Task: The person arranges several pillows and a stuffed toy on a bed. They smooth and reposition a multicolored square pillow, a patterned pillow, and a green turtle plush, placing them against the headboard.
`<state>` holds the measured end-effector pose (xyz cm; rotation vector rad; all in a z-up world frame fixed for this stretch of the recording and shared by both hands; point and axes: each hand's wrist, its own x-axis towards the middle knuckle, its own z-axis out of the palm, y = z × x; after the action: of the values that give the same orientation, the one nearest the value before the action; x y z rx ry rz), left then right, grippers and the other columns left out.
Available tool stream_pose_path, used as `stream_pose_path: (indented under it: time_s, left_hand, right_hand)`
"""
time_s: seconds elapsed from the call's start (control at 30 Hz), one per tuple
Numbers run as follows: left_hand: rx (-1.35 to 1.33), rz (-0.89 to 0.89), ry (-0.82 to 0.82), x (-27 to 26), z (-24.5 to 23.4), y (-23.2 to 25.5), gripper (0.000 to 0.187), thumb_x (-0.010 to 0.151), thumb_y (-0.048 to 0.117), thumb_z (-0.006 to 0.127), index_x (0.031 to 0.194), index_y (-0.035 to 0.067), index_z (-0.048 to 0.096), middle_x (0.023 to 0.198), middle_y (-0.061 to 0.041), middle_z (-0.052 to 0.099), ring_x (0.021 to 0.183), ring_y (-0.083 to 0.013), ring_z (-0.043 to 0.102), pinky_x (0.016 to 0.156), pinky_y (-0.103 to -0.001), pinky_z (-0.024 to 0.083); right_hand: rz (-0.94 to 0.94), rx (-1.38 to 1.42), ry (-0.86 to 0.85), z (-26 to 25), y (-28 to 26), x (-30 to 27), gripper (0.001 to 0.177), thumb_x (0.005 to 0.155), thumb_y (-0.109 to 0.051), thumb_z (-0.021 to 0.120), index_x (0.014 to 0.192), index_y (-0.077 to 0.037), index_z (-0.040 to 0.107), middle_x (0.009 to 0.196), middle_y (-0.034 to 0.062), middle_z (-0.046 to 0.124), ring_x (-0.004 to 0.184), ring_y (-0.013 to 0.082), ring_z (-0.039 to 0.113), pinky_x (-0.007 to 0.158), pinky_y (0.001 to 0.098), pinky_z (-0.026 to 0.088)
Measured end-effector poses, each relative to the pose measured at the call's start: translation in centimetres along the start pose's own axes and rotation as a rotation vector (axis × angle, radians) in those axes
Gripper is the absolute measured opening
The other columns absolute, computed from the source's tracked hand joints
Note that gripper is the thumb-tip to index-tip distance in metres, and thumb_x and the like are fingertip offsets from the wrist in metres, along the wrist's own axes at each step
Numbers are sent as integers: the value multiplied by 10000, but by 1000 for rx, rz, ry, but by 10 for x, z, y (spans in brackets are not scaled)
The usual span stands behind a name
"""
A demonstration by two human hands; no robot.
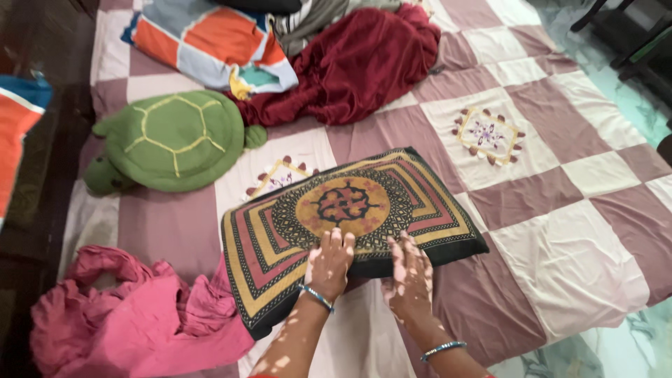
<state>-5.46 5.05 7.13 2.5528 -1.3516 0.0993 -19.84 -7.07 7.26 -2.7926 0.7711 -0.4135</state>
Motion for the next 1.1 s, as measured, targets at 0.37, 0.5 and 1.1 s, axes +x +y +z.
stream_pose_path:
  time_s: [0.37, 0.5, 1.1]
  left_hand:
    - [-240, 14, 263, 49, -160, -20, 608, 620, 5, 740, 1210, 13, 592, 1181, -207, 626, 1161, -398, 588, 895, -499, 536]
    - [-131, 21, 357, 42, -217, -31, 562, 599, 59, 759, 1142, 45, 615, 1121, -185, 633, 1114, -378, 608, 927, -519, 525]
    - [39, -624, 330, -13, -414, -109, 981, 647, 179, 855, 1519, 106, 411, 1495, -206, 447, 1416, -369, 403, 1187, -635, 200]
  right_hand:
    - [-177, -90, 142, -87, -29, 111, 964, 631, -163, 841, 1501, -176, 425, 1447, 154, 508, 1231, 354, 541, 1053, 484, 429]
    - [-225, -22, 232, -109, -55, 137, 663, 572, -135, 816, 1211, -154, 642, 1118, 75, 706, 1085, 312, 628, 966, 464, 493]
    - [-765, 443, 782, -228, -271, 253, 317, 776, -100, 751, 1091, -114, 719, 1017, 79, 729, 970, 309, 668, 853, 423, 544]
